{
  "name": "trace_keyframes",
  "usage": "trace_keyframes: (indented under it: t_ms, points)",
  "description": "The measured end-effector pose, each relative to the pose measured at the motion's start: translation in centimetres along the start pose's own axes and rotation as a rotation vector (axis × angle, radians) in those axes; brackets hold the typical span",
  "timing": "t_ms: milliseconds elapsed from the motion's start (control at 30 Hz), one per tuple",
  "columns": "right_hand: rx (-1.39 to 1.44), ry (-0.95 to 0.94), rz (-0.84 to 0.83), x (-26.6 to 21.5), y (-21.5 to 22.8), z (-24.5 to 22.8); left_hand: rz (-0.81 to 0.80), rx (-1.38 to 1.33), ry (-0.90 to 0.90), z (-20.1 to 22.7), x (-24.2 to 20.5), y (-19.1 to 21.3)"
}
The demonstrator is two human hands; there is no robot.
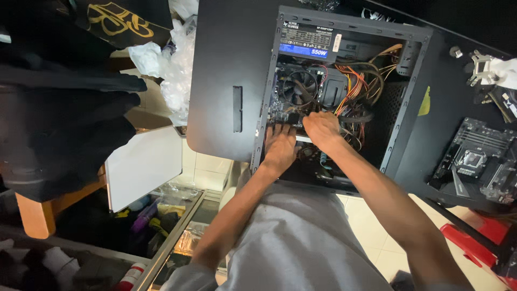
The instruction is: The person works inside an open computer case, using a screwdriver to tighten screws on the motherboard and securing internal components. They also connect and organize various power and data cables within the chassis.
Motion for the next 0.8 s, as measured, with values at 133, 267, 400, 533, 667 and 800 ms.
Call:
trace_keyframes:
  t_ms: [133, 267, 400, 533, 667, 800]
  points:
    - [-0.004, -0.033, -0.093, 1.5, -0.3, -0.1, 0.017, 0.022, 0.002, -0.3, 0.3, -0.4]
    - [-0.077, 0.012, -0.074, 1.5, -0.3, -0.5, 0.022, 0.001, -0.024, -0.6, 0.8, -1.1]
    - [-0.025, -0.013, -0.174, 3.1, -0.8, -0.1, -0.055, 0.049, 0.003, -0.5, 0.9, -1.1]
    - [-0.042, -0.026, -0.183, 1.4, 1.5, -0.6, -0.034, 0.013, 0.003, -0.7, 1.4, -1.9]
    - [0.009, -0.04, -0.147, 2.2, 1.2, 0.0, 0.417, 0.197, -0.058, 0.6, -2.1, 2.6]
    - [0.114, -0.049, -0.232, 1.5, 1.8, 0.1, 0.151, 0.054, -0.032, -1.4, 3.6, -5.0]
Point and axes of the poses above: each hand's wrist, its own x-axis towards the middle knuckle, its own y-axis out of the back of the hand, z = x × y, the point moved 5 cm from there along x, towards the middle knuckle, and after that the axes turned 11 degrees about -z, right-handed, at the moved point
